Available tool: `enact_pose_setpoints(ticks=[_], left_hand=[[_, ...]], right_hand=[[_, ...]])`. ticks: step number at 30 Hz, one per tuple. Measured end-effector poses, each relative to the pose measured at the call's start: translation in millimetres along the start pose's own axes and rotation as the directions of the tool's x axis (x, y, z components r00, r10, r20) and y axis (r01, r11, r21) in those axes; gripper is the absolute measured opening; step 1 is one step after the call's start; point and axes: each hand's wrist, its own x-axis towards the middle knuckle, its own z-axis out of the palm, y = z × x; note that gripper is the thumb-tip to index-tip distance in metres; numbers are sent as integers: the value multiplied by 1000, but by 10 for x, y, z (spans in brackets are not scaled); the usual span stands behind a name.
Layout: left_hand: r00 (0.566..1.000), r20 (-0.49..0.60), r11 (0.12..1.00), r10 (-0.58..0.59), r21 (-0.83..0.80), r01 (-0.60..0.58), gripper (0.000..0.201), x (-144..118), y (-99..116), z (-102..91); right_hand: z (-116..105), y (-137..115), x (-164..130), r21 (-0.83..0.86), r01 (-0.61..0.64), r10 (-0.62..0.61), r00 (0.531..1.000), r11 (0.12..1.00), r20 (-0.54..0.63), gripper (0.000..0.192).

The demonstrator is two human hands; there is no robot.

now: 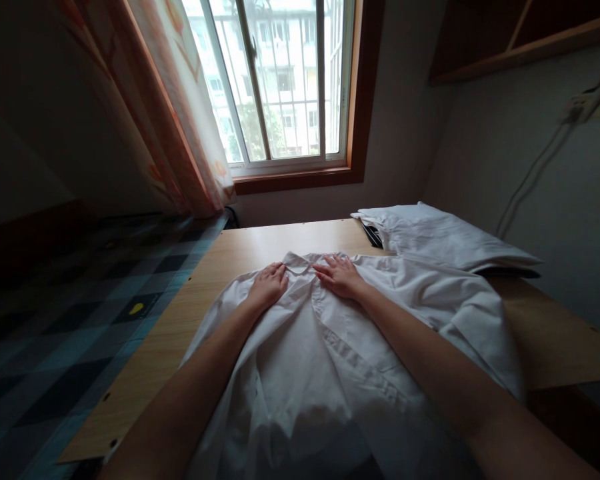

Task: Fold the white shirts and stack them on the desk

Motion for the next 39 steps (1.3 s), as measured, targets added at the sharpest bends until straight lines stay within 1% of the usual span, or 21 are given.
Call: enact_pose_setpoints(ticks=[3,6,8,11,13,16,18,20,22,24,25,26,27,28,30,32,34,36,39], left_hand=[[998,52,999,-28,17,27,54,15,-1,-13],[998,56,999,-42,30,40,57,29,4,-29],[994,64,996,-83,34,81,61,38,15,-49],[983,119,990,-137,41,133,67,56,33,-96],[976,161,989,-143,50,137,69,75,36,-132],[971,188,988,-151,64,141,71,120,23,-171],[967,191,985,-168,81,155,70,154,11,-197],[965,172,976,-199,120,180,67,175,11,-243],[976,90,967,-200,177,182,61,157,31,-334],[989,-27,966,-145,212,148,54,77,72,-474],[992,-70,971,-103,210,116,50,10,97,-557],[994,-85,978,-69,191,84,44,-76,124,-642],[997,-63,985,-45,161,54,38,-177,152,-723],[1000,-9,991,-16,129,17,35,-288,177,-796],[991,134,996,7,82,-18,38,-519,216,-904],[971,238,998,4,58,-19,41,-720,238,-964],[960,278,998,5,58,-22,43,-867,246,-1003],[957,289,996,-1,80,-24,44,-964,252,-1054],[949,314,990,-32,140,-13,40,-1089,293,-1189]], right_hand=[[7,12,17,5,0,0,1000,1000,6,54],[13,24,35,9,-6,6,1000,1000,0,53],[19,34,48,11,-4,4,1000,1000,-7,53],[33,53,77,8,-3,3,1000,1000,-12,52],[42,60,102,4,-9,9,1000,1000,-11,52],[43,57,141,10,-29,29,999,1000,-15,51],[36,50,167,19,-46,46,999,999,-14,50],[24,48,190,23,-53,53,999,998,-12,50],[14,50,211,25,-55,55,998,998,-13,49],[9,57,228,25,-56,56,998,998,-14,49],[8,60,234,25,-56,57,998,998,-15,49],[8,62,239,25,-57,57,998,998,-16,49],[8,64,241,25,-57,57,998,998,-16,49],[9,65,242,25,-56,56,998,998,-17,49],[8,65,237,20,-54,54,998,998,-15,49],[3,64,229,13,-51,52,999,999,-11,49],[-5,61,219,10,-51,51,999,999,-9,50],[-14,57,211,8,-52,52,999,999,-7,50],[-21,52,203,1,-47,47,999,999,-7,50]])
